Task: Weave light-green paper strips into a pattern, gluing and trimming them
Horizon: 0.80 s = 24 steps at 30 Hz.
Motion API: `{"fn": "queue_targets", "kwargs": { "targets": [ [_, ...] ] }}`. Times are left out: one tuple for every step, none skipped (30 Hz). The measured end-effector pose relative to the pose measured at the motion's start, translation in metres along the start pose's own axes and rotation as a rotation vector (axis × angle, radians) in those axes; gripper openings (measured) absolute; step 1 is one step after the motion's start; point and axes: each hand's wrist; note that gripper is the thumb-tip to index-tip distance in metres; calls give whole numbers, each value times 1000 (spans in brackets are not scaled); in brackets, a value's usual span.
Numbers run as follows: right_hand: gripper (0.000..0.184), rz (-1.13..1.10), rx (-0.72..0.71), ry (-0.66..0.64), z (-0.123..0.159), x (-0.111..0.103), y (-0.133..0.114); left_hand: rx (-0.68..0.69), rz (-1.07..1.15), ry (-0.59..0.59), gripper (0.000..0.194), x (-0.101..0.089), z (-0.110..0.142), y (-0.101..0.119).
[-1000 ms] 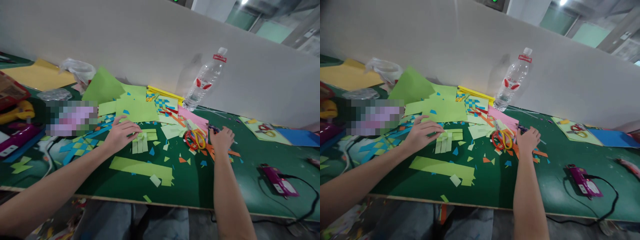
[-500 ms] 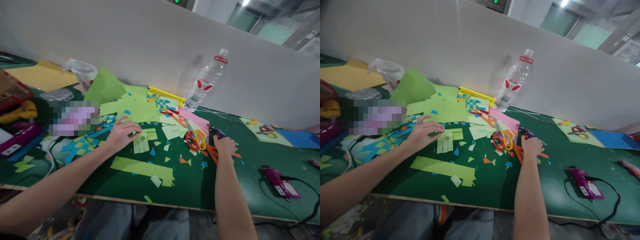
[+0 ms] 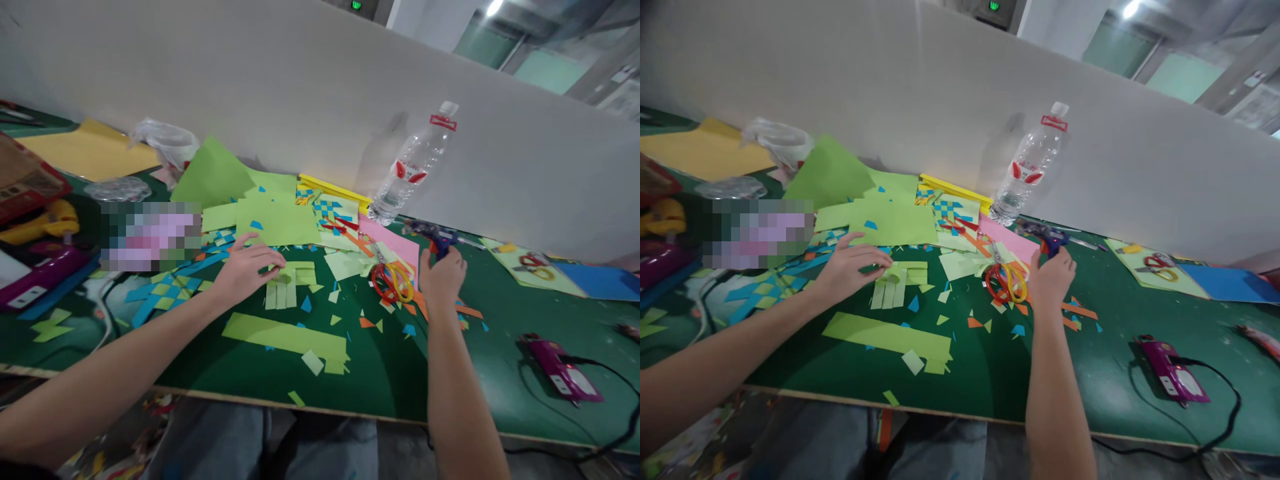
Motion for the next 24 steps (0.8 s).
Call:
{"fn": "queue_targets", "kwargs": {
  "targets": [
    [59,-29,-67,-28,6,1,-13,-8,0,-6,11,0,0,0],
    [58,-63,-138,-75,14,2,-26,-14,-2,-13,11,0,0,0],
    [58,-102,-207,-128,23,4,-38,-21,-5,-17,11,0,0,0],
    [58,-132,-283,-188,32,7,-49,-26,-10,-17,12,0,0,0],
    [57,-156,-359,-231,42,10,-59,-28,-16,-15,12,0,0,-1],
    [56,-174,-429,-254,51,13,-68,-27,-21,-9,12,0,0,-1],
    [55,-186,-480,-268,59,16,-74,-23,-25,-2,11,0,0,-2],
    [54,-188,-527,-273,67,18,-80,-19,-29,8,11,1,0,-3],
    [53,-180,-579,-281,73,19,-84,-14,-31,14,10,1,0,-3],
    [52,-165,-628,-301,78,20,-88,-12,-32,16,9,1,0,-3],
    [51,-144,-662,-310,82,20,-90,-13,-31,17,9,1,1,-4],
    [50,-121,-691,-317,84,20,-92,-18,-29,15,8,1,1,-4],
    [50,-99,-716,-321,86,20,-93,-25,-27,13,9,1,1,-4],
    [50,-79,-736,-320,88,19,-94,-33,-25,10,9,2,1,-4],
    [50,-63,-753,-316,89,19,-95,-39,-23,7,10,2,1,-3],
    [49,-50,-770,-312,89,20,-95,-43,-22,5,10,2,1,-3],
    [49,-41,-785,-306,89,20,-95,-44,-22,2,10,2,1,-3],
    [48,-34,-799,-300,89,20,-95,-43,-22,-1,10,2,1,-4],
    [48,-28,-809,-293,89,20,-94,-40,-22,-2,10,2,1,-4],
    [47,-23,-818,-285,89,19,-94,-35,-22,-1,10,2,2,-4],
    [47,-18,-826,-278,89,19,-94,-32,-24,1,9,2,2,-4],
    [46,-11,-833,-270,88,18,-93,-29,-25,2,9,2,2,-4],
    [46,-4,-841,-262,88,16,-93,-27,-28,5,9,2,2,-4],
    [46,5,-850,-255,88,15,-93,-28,-31,6,9,2,1,-4]
  ]
}}
Point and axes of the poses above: each hand's wrist, its own z-axis away from the middle knuckle, its own x-axis out of the palm, y = z × x, and after that the axes turned 6 degrees about -z, right-handed
